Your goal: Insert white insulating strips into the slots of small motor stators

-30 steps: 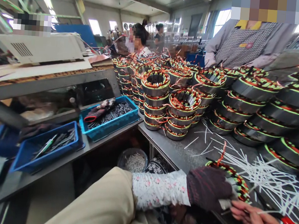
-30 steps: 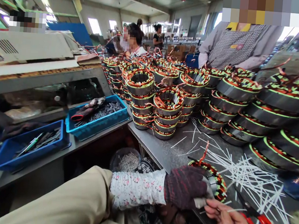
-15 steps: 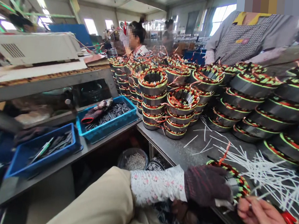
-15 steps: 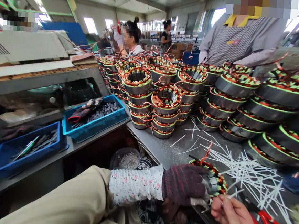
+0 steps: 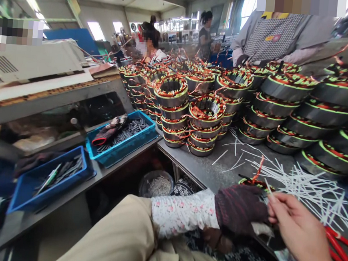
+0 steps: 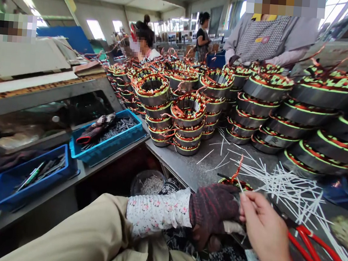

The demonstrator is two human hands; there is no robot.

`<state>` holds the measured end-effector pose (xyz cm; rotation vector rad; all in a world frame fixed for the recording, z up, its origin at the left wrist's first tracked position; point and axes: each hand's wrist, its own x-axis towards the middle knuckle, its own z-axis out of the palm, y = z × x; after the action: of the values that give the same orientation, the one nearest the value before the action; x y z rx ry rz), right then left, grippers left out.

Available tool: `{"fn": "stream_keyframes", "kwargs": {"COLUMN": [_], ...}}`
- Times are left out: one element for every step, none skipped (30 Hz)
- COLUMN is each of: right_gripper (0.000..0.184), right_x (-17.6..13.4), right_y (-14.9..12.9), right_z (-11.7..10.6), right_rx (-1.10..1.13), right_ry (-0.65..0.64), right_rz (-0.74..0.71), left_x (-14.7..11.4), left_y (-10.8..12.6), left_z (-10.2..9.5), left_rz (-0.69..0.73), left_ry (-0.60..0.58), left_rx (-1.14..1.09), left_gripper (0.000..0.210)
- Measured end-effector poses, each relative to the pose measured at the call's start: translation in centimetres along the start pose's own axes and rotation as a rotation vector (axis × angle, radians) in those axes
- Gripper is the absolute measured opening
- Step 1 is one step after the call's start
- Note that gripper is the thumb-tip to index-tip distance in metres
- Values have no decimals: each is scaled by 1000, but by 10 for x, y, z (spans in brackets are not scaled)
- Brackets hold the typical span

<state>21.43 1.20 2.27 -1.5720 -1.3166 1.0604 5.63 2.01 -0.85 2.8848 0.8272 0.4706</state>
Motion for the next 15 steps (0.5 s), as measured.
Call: {"fn": "stream_keyframes", "kwargs": {"right_gripper": [60, 61, 62, 61, 60, 59, 57, 54, 52, 50, 49, 47, 46, 45, 44], "right_x": [-2, -6, -11, -16, -20, -24, -26, -27, -27, -26, -25, -25, -24, -24, -24], "right_y": [-2, -1, 1, 5, 9, 13, 17, 20, 23, 24, 25, 25, 25, 26, 26], "right_z": [1, 0, -1, -4, -6, -7, -8, -6, -4, -1, 3, 6, 8, 9, 7], "right_rx": [-18, -32, -36, -32, -24, -16, -16, -22, -32, -44, -52, -58, -59, -59, -64], "right_ry": [6, 21, 42, 60, 71, 77, 81, 87, 93, 95, 93, 89, 83, 76, 64], "right_rz": [-2, -11, -23, -40, -62, -89, -117, -145, -173, -200, -227, -253, -275, -296, -324], "left_x": [0, 0, 0, 0, 0, 1, 2, 4, 7, 9, 11, 13, 15, 15, 15], "left_y": [1, 2, 3, 3, 4, 3, 2, 1, 0, -1, -2, -2, -2, -2, -1], "left_z": [1, 3, 4, 5, 6, 8, 10, 13, 16, 19, 22, 24, 25, 25, 23], "left_rz": [-36, -84, -137, -178, -195, -194, -179, -166, -164, -175, -194, -209, -213, -217, -224], "left_ry": [25, 47, 68, 83, 87, 83, 68, 47, 29, 19, 19, 23, 27, 33, 37], "left_rx": [-23, -47, -67, -83, -94, -101, -107, -113, -118, -120, -121, -124, -126, -127, -126], "left_gripper": [34, 38, 42, 44, 44, 42, 40, 39, 39, 39, 40, 40, 41, 40, 40]}}
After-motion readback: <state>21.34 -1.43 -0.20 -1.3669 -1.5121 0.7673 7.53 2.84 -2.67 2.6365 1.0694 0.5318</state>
